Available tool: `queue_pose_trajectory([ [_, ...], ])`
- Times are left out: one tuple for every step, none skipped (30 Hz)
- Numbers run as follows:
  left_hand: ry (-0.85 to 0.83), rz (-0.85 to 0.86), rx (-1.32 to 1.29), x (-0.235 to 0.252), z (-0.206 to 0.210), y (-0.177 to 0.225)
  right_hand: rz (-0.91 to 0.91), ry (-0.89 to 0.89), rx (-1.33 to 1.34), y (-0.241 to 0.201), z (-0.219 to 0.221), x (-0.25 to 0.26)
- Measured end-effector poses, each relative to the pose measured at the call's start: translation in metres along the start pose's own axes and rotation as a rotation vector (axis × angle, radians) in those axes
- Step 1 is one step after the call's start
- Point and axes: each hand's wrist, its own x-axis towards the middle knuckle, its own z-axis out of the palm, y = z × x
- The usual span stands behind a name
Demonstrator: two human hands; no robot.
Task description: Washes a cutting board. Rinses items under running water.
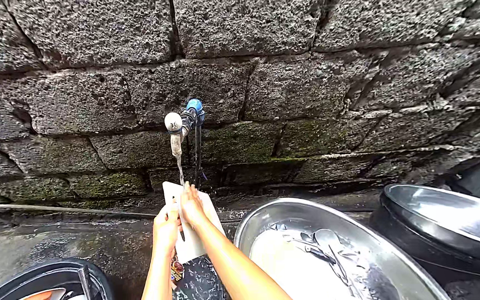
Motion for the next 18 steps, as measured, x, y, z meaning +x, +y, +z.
queue_pose_trajectory([
  [0.018,0.015,0.036,0.003,0.000,-0.001,-0.052,-0.008,0.021,-0.004,0.005,-0.007],
  [0.033,0.038,0.077,0.005,-0.002,-0.001,-0.102,-0.003,0.029,-0.005,0.010,-0.016],
  [0.048,0.058,0.112,0.007,-0.003,-0.002,-0.161,0.017,0.023,-0.003,0.015,-0.028],
  [0.057,0.068,0.146,0.009,-0.004,-0.003,-0.210,0.028,0.027,0.002,0.020,-0.041],
  [0.059,0.062,0.166,0.010,-0.005,-0.004,-0.253,0.039,0.043,0.009,0.026,-0.056],
  [0.051,0.040,0.172,0.011,-0.007,-0.005,-0.292,0.054,0.059,0.018,0.032,-0.072],
  [0.046,0.007,0.168,0.012,-0.007,-0.006,-0.327,0.066,0.066,0.028,0.038,-0.089],
  [0.049,-0.032,0.151,0.012,-0.008,-0.005,-0.357,0.074,0.065,0.037,0.042,-0.104],
  [0.062,-0.062,0.132,0.012,-0.008,-0.004,-0.386,0.082,0.063,0.045,0.046,-0.117],
  [0.071,-0.078,0.119,0.011,-0.009,-0.002,-0.412,0.088,0.066,0.053,0.049,-0.127],
  [0.079,-0.084,0.109,0.010,-0.009,-0.001,-0.426,0.091,0.075,0.059,0.051,-0.133],
  [0.086,-0.086,0.102,0.009,-0.009,-0.001,-0.430,0.089,0.084,0.063,0.050,-0.135],
  [0.092,-0.084,0.090,0.009,-0.009,-0.001,-0.421,0.077,0.095,0.062,0.048,-0.134],
  [0.091,-0.081,0.072,0.009,-0.010,-0.001,-0.396,0.047,0.103,0.057,0.042,-0.130],
  [0.090,-0.077,0.052,0.008,-0.010,-0.001,-0.366,0.008,0.099,0.051,0.035,-0.124],
  [0.084,-0.074,0.030,0.006,-0.011,0.001,-0.333,-0.032,0.084,0.044,0.026,-0.114],
  [0.074,-0.073,0.009,0.004,-0.012,0.003,-0.303,-0.062,0.056,0.039,0.019,-0.102],
  [0.064,-0.075,-0.009,0.003,-0.012,0.005,-0.289,-0.077,0.018,0.037,0.013,-0.086],
])
